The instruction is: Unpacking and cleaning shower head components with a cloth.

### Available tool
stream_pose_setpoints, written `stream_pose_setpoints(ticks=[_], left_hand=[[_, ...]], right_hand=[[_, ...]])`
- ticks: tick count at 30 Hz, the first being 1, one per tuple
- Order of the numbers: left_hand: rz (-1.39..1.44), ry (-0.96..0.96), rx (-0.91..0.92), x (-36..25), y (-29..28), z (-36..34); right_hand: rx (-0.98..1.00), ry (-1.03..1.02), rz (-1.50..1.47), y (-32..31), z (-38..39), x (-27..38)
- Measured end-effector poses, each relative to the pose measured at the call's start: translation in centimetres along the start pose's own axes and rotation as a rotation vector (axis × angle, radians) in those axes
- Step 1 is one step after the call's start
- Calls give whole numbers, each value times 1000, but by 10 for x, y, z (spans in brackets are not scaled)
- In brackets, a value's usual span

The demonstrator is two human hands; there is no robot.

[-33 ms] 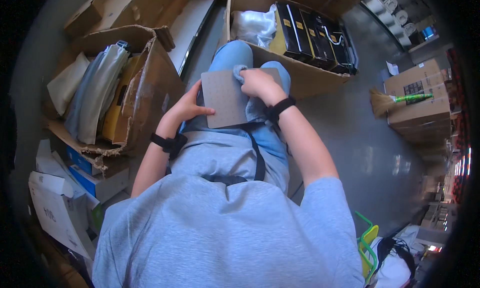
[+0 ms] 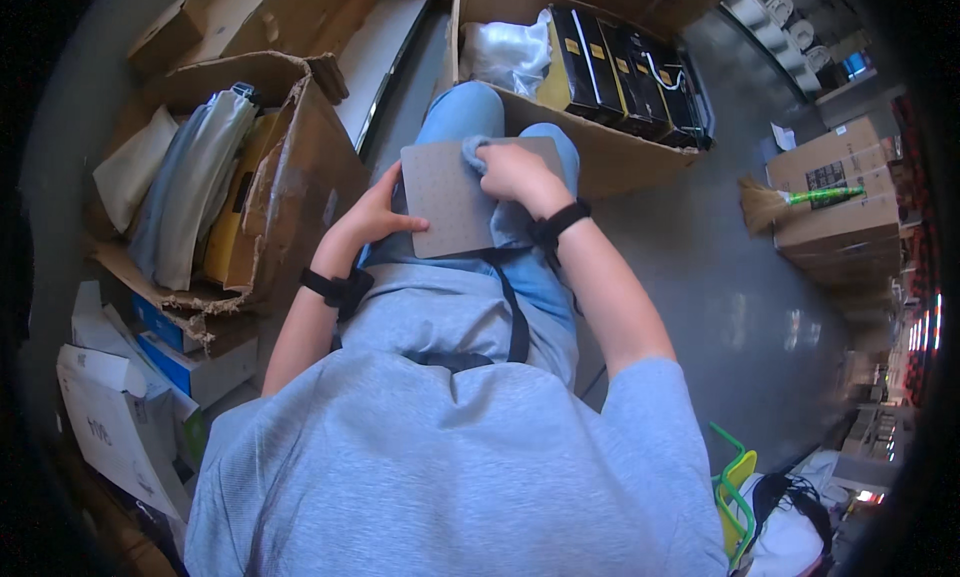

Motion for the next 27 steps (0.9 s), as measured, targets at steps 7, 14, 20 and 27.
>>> stream_pose_setpoints(ticks=[7, 14, 20, 27], left_hand=[[-18, 0, -5, 2, 0, -1], [-30, -45, 2, 4, -1, -3], [-96, -69, 16, 8, -2, -2], [33, -57, 116, 19, -13, 5]], right_hand=[[-36, -36, 33, 3, 26, 30], [-89, -106, 32, 0, -1, 52], [-92, -167, -15, 9, -13, 76], [-96, -142, 18, 5, 2, 81]])
Point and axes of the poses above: each hand's wrist, its own z-axis away from the middle knuckle, its own y-axis out of the palm, x = y × z, the point moved 3 cm from there along -z, towards the middle knuckle, and after that the axes turned 9 degrees about z, right-handed, at the moved point
